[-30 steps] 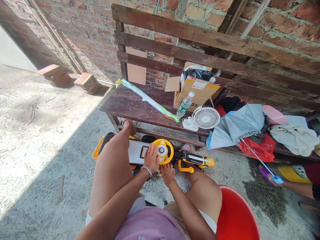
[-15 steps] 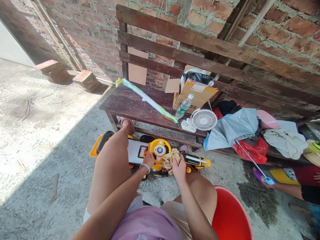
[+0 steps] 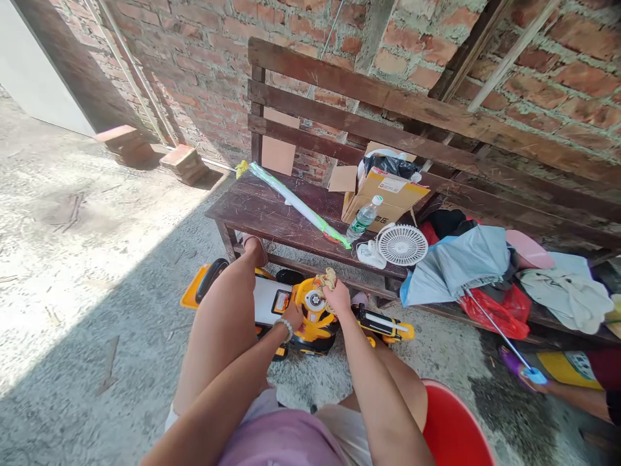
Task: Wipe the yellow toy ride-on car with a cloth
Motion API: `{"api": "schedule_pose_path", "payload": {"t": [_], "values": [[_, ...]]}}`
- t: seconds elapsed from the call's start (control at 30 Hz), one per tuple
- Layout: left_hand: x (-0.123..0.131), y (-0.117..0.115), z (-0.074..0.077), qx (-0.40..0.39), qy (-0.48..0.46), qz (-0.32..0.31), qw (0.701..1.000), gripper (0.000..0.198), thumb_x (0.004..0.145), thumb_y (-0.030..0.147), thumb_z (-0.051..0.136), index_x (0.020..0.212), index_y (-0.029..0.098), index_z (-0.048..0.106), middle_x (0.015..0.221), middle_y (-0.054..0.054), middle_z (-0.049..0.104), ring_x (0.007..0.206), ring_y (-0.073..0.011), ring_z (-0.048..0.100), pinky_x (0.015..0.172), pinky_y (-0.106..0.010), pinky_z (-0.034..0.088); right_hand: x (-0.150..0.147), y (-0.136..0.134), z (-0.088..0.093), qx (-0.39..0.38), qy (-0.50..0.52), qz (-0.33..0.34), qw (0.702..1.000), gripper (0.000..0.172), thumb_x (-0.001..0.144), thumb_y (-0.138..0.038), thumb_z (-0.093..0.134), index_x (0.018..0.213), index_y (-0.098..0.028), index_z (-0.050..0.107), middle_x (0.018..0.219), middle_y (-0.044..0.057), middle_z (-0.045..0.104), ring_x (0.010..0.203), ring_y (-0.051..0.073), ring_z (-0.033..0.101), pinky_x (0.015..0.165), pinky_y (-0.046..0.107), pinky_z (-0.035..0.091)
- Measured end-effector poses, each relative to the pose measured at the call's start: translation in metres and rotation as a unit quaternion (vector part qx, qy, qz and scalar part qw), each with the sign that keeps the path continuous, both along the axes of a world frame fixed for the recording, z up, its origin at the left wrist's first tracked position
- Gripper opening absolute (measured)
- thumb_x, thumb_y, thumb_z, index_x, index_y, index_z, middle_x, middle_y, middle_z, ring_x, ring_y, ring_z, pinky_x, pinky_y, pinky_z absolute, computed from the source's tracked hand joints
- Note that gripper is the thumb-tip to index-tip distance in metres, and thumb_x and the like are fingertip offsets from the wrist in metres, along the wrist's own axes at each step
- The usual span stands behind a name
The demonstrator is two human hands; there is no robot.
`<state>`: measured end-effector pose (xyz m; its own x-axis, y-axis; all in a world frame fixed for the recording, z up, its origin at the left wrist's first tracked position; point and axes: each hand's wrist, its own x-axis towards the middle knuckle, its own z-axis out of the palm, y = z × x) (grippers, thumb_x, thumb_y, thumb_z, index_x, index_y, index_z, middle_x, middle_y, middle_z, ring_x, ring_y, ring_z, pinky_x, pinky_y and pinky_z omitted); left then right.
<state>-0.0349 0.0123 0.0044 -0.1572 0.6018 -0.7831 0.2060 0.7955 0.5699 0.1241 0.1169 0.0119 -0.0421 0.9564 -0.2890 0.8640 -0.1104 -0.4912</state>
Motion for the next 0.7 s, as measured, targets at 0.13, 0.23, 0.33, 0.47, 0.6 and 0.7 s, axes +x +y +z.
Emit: {"api": "schedule_pose_path", "payload": {"t": [0.13, 0.23, 0.33, 0.47, 0.6, 0.7], "values": [[0.001, 0.001, 0.002, 0.008, -0.002, -0.001, 1.0, 0.035, 0.114, 0.048, 0.04, 0.121, 0.018, 0.056, 0.076, -0.007, 0.074, 0.081, -0.0243, 0.082, 0.077, -0.035, 0.069, -0.013, 0.01, 0.01, 0.007, -0.08, 0.058, 0.995, 0.037, 0.098, -0.032, 0.064, 0.133, -0.021, 0.073, 0.131, 0.017, 0.074, 0.116, 0.031, 0.073, 0.098, 0.039, 0.056], [0.001, -0.001, 0.003, 0.018, -0.004, 0.003, 1.0, 0.036, 0.112, 0.051, 0.044, 0.121, 0.018, 0.058, 0.075, -0.008, 0.074, 0.084, -0.0265, 0.082, 0.079, -0.039, 0.07, -0.019, 0.015, 0.008, 0.029, -0.081, 0.067, 0.994, 0.036, 0.097, -0.03, 0.067, 0.131, -0.022, 0.072, 0.137, 0.018, 0.07, 0.117, 0.03, 0.073, 0.099, 0.037, 0.055], [0.002, -0.003, 0.003, 0.025, -0.011, 0.009, 1.0, 0.041, 0.109, 0.057, 0.048, 0.12, 0.019, 0.059, 0.078, -0.011, 0.075, 0.085, -0.0291, 0.083, 0.079, -0.042, 0.07, -0.003, 0.022, 0.006, 0.054, -0.025, -0.029, 0.998, 0.033, 0.097, -0.032, 0.063, 0.127, -0.022, 0.074, 0.123, 0.016, 0.075, 0.108, 0.029, 0.075, 0.092, 0.037, 0.057], [0.002, -0.004, 0.0, 0.023, -0.027, 0.014, 0.999, 0.052, 0.107, 0.066, 0.047, 0.122, 0.019, 0.06, 0.082, -0.014, 0.077, 0.083, -0.0305, 0.082, 0.075, -0.043, 0.07, 0.037, 0.043, 0.022, 0.058, 0.046, -0.144, 0.987, 0.042, 0.094, -0.034, 0.059, 0.13, -0.018, 0.074, 0.114, 0.016, 0.078, 0.096, 0.029, 0.076, 0.08, 0.037, 0.059], [0.0, -0.003, -0.004, 0.017, -0.031, -0.001, 0.999, 0.053, 0.111, 0.061, 0.042, 0.126, 0.015, 0.064, 0.092, -0.013, 0.078, 0.082, -0.0251, 0.08, 0.072, -0.038, 0.069, 0.029, 0.053, 0.046, 0.061, 0.071, -0.006, 0.996, 0.046, 0.09, -0.034, 0.063, 0.132, -0.019, 0.074, 0.12, 0.013, 0.078, 0.101, 0.028, 0.074, 0.084, 0.034, 0.057], [-0.001, -0.005, -0.007, 0.033, -0.015, -0.014, 0.999, 0.043, 0.109, 0.052, 0.062, 0.132, 0.016, 0.067, 0.113, -0.009, 0.077, 0.092, -0.0187, 0.076, 0.08, -0.037, 0.068, -0.019, 0.04, 0.049, 0.059, 0.032, 0.207, 0.976, 0.038, 0.087, -0.024, 0.067, 0.124, -0.021, 0.077, 0.13, 0.011, 0.075, 0.114, 0.027, 0.069, 0.094, 0.032, 0.054]]}}
